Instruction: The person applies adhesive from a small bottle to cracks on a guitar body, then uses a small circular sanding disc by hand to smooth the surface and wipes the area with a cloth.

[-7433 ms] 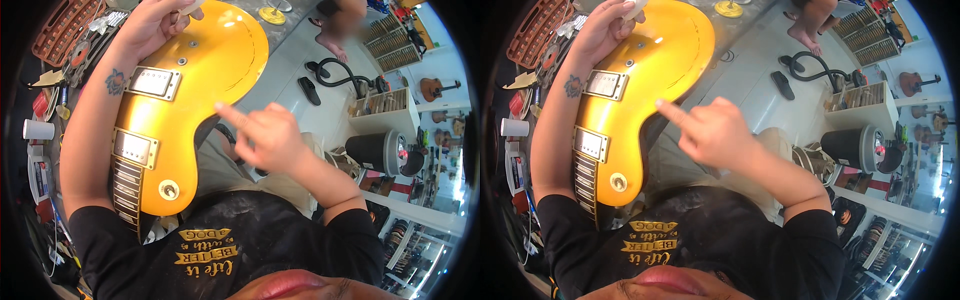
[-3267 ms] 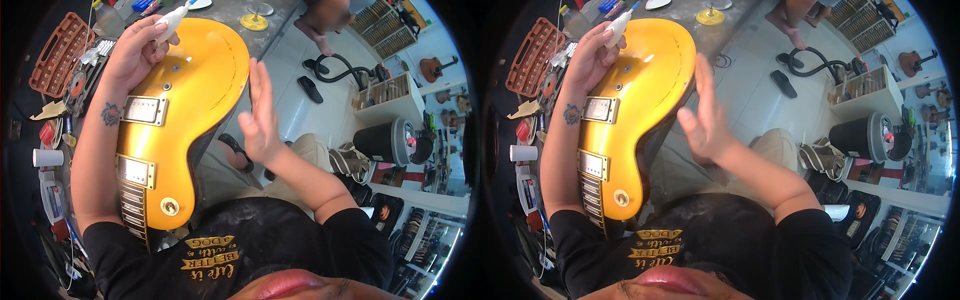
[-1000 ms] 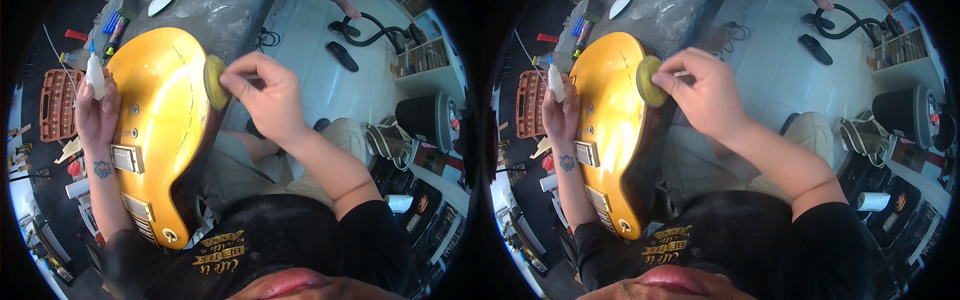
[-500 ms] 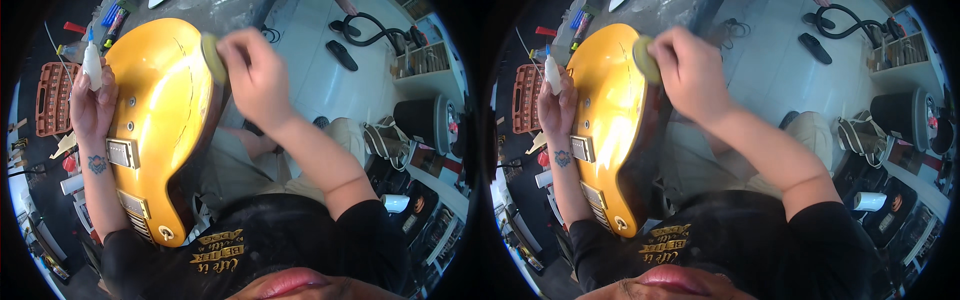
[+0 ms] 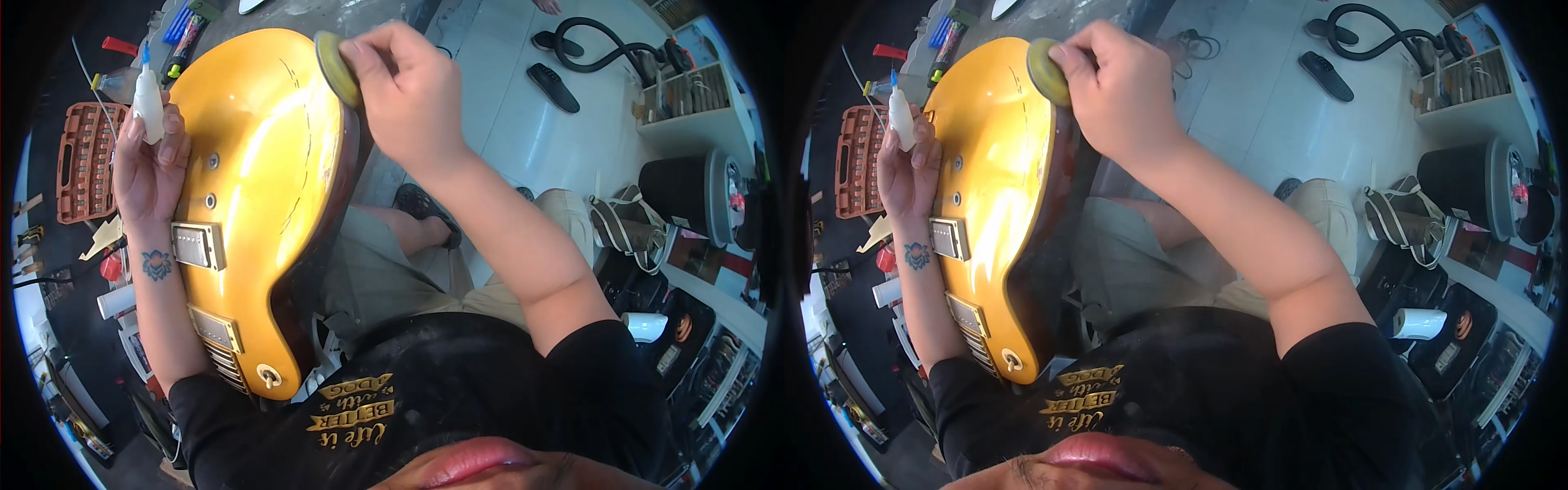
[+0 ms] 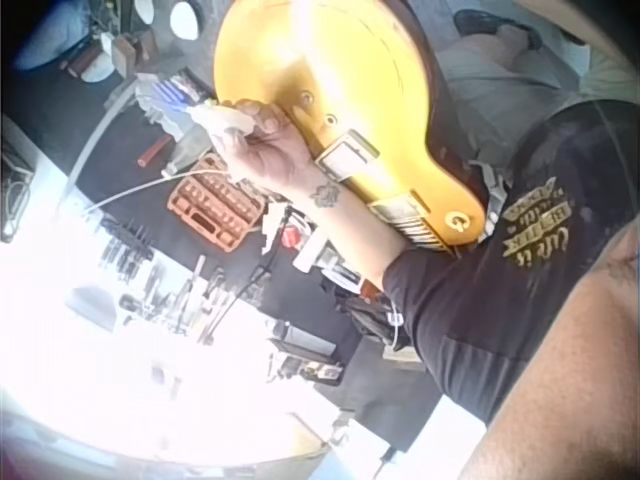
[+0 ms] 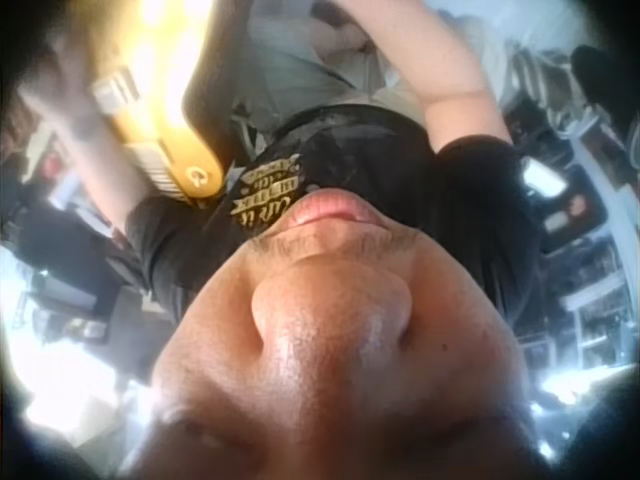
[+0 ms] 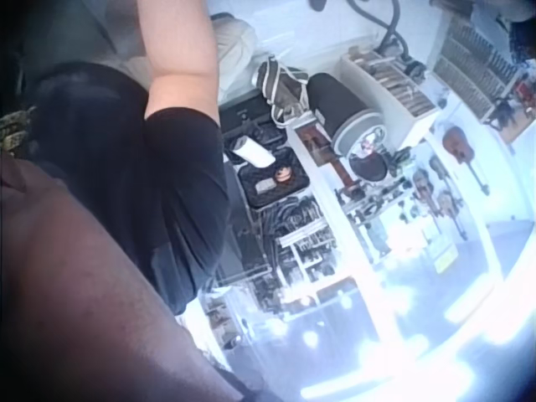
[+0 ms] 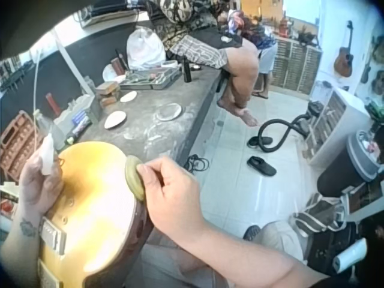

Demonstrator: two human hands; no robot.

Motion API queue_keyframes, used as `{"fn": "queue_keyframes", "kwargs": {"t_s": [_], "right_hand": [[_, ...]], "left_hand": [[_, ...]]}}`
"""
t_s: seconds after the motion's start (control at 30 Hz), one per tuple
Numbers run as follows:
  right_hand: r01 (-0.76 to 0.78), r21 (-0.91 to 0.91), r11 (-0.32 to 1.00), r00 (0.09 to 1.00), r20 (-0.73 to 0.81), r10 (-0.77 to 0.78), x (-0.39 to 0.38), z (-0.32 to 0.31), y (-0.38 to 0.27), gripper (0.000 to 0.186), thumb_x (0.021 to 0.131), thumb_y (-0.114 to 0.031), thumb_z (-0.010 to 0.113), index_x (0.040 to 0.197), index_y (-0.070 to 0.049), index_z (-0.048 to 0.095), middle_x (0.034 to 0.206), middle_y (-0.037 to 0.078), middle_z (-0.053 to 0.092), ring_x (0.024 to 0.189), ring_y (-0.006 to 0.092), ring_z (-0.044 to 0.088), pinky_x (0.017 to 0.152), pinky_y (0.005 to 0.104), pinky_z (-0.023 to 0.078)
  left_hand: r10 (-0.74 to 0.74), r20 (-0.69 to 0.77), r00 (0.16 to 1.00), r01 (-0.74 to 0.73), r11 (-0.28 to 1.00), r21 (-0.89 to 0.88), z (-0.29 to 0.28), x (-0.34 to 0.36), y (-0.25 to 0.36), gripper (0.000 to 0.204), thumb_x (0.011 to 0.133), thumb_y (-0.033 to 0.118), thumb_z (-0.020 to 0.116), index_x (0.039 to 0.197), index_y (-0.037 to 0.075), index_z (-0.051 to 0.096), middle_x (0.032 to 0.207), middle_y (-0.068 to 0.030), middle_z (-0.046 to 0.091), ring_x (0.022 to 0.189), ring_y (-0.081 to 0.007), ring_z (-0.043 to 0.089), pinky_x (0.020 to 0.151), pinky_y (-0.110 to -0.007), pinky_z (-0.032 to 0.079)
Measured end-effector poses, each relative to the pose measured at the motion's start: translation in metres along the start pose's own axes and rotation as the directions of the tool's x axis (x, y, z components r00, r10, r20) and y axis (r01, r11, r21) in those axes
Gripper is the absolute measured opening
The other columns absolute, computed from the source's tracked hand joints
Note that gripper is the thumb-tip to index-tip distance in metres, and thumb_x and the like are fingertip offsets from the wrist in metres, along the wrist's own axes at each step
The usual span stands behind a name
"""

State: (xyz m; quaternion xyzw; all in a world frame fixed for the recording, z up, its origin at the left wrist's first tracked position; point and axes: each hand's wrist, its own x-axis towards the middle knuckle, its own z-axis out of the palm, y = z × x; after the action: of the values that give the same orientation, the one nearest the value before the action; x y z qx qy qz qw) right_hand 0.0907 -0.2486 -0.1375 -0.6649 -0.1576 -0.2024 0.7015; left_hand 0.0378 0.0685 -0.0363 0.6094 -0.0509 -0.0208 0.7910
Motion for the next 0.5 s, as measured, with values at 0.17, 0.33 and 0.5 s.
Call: {"fn": "queue_keyframes", "kwargs": {"t_s": [0.17,0.33,0.5], "right_hand": [[0.031,0.025,0.999,0.999,0.037,-0.032,-0.049,-0.016,-0.021,0.012,0.100,-0.012,0.074,0.093,-0.003,0.071,0.081,0.015,0.075,0.071,0.0297,0.074,0.066,0.0373,0.057],[-0.085,-0.012,0.996,0.996,0.024,0.085,-0.003,-0.003,-0.008,0.015,0.100,-0.014,0.074,0.093,-0.001,0.071,0.080,0.016,0.074,0.068,0.0283,0.073,0.063,0.0372,0.055],[0.028,0.004,1.000,0.998,0.054,-0.028,-0.046,-0.018,-0.025,0.014,0.099,-0.013,0.075,0.093,-0.001,0.071,0.079,0.016,0.074,0.067,0.0291,0.072,0.063,0.0374,0.055]], "left_hand": [[-0.011,0.042,0.999,0.011,1.000,-0.002,0.000,-0.003,0.002,0.050,0.109,0.028,0.063,0.142,-0.007,0.052,0.106,-0.0105,0.062,0.075,-0.0088,0.052,0.070,-0.023,0.044],[-0.002,0.009,1.000,0.002,1.000,-0.012,0.002,0.002,0.001,0.052,0.106,0.028,0.065,0.142,-0.007,0.052,0.105,-0.0107,0.063,0.073,-0.0092,0.052,0.068,-0.023,0.044],[0.003,0.019,1.000,-0.003,1.000,-0.005,0.001,-0.003,0.003,0.050,0.107,0.027,0.065,0.141,-0.007,0.054,0.105,-0.0103,0.063,0.073,-0.0090,0.051,0.069,-0.023,0.044]]}}
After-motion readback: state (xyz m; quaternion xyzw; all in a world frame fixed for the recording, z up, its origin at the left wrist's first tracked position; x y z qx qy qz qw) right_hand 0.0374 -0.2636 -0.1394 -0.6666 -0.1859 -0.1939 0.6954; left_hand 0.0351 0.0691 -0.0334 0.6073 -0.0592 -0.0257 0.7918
